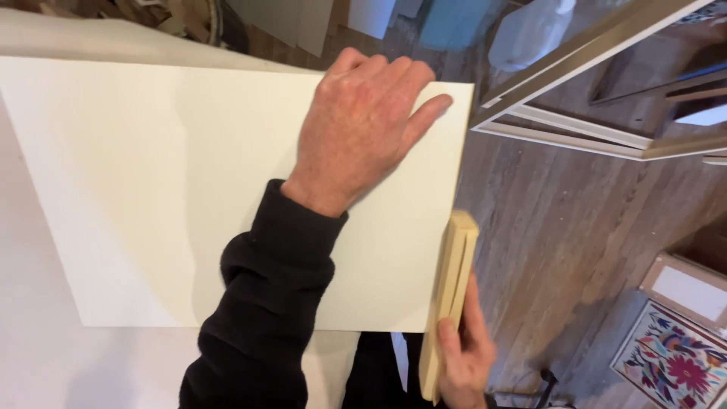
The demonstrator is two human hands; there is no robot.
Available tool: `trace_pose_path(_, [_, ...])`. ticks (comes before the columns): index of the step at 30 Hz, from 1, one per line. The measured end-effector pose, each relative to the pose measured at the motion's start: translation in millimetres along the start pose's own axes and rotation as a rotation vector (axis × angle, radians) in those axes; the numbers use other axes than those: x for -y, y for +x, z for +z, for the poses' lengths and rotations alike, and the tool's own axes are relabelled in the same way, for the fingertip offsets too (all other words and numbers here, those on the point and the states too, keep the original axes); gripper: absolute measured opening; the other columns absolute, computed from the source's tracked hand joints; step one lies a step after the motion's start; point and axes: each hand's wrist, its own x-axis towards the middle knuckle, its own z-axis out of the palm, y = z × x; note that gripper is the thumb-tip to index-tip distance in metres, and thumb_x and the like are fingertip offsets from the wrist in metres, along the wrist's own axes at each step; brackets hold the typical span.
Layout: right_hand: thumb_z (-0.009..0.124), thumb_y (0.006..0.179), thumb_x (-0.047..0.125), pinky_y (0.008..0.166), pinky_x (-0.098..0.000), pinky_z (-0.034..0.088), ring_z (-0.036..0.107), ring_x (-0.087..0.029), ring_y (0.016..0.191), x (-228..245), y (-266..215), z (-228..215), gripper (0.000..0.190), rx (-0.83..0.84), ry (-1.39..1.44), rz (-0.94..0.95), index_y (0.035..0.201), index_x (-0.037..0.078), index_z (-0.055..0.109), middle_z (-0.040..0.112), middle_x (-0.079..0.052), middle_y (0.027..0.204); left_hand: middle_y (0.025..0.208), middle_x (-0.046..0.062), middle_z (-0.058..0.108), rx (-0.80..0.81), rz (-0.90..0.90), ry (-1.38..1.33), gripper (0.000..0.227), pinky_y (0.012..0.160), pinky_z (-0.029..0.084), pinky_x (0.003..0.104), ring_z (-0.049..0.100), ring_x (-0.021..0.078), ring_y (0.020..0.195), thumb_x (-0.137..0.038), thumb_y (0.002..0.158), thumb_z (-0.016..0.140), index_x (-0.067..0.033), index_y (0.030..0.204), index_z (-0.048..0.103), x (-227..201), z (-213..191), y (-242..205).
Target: The recorder is sanding the edges of multiple boards using a sanding block at a workbench.
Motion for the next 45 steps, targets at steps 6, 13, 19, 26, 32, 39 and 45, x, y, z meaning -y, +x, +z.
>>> trace_pose_path(6, [0.055, 0.113, 0.015, 0.133, -0.0374, 0.027, 0.034, -0.026, 0.159, 31, 126, 10, 0.060, -0.007, 0.094, -0.195, 0.164, -0.004, 0.029, 0.031, -0.017, 0.173, 0.078, 0.002, 0.057, -0.007, 0.045, 0.028, 0.031, 0.080, 0.047, 0.037, 0.054, 0.0175, 0.069, -0.037, 0.111, 0.066, -0.0094, 0.099, 0.063, 4, 9, -3])
trace_pose_path(13, [0.056, 0.101, 0.015, 0.130, -0.0402, 0.015, 0.024, -0.031, 0.161, 19, 18, 4, 0.069, -0.006, 0.091, 0.038, 0.160, -0.007, 0.029, 0.030, -0.022, 0.170, 0.075, 0.003, 0.055, 0.026, 0.012, 0.031, 0.031, 0.079, 0.046, 0.037, 0.055, 0.0191, 0.071, -0.037, 0.109, 0.067, -0.0097, 0.096, 0.062, 2, -1, 1])
trace_pose_path(19, [0.061, 0.122, 0.012, 0.091, -0.0311, 0.046, 0.049, -0.019, 0.100, -2, 274, -12, 0.027, -0.020, 0.089, -0.264, 0.128, -0.013, 0.052, 0.057, -0.020, 0.116, 0.082, 0.003, 0.060, -0.004, 0.041, -0.012, 0.029, 0.082, 0.047, 0.038, 0.057, 0.0201, 0.075, -0.036, 0.109, 0.068, -0.0083, 0.101, 0.063, 6, -3, -3])
trace_pose_path(26, [0.054, 0.119, 0.015, 0.120, -0.0423, 0.051, 0.051, -0.019, 0.142, -49, 115, -83, 0.058, -0.027, 0.223, -0.159, 0.168, 0.003, 0.025, 0.038, -0.009, 0.168, 0.086, 0.006, 0.062, 0.000, 0.036, 0.005, 0.027, 0.077, 0.045, 0.039, 0.059, 0.0226, 0.077, -0.034, 0.110, 0.066, -0.0074, 0.106, 0.066, 6, -5, -11])
trace_pose_path(32, [0.050, 0.108, 0.014, 0.110, -0.0431, 0.052, 0.057, -0.026, 0.134, -111, 3, -105, 0.061, -0.162, 0.097, 0.211, 0.164, 0.000, 0.029, 0.045, -0.016, 0.161, 0.093, 0.006, 0.065, -0.052, 0.052, -0.084, 0.021, 0.078, 0.046, 0.040, 0.061, 0.0250, 0.081, -0.026, 0.110, 0.060, -0.0057, 0.109, 0.066, 5, -3, -12])
trace_pose_path(39, [0.048, 0.103, 0.011, 0.107, -0.0406, 0.048, 0.061, -0.030, 0.126, -123, -18, -106, 0.062, -0.209, 0.154, 0.340, 0.161, 0.001, 0.032, 0.049, -0.015, 0.154, 0.075, 0.008, 0.060, 0.081, -0.057, -0.115, 0.020, 0.085, 0.049, 0.042, 0.057, 0.0217, 0.066, -0.016, 0.107, 0.052, -0.0048, 0.101, 0.068, 0, -6, -11])
trace_pose_path(45, [0.045, 0.102, 0.013, 0.108, -0.0454, 0.048, 0.055, -0.029, 0.134, -70, -4, -93, 0.064, -0.190, 0.288, 0.300, 0.162, 0.001, 0.026, 0.048, -0.017, 0.153, 0.099, 0.009, 0.071, 0.063, -0.101, -0.189, 0.015, 0.100, 0.049, 0.042, 0.066, 0.0238, 0.093, -0.012, 0.105, 0.058, -0.0042, 0.114, 0.067, -6, -15, -9])
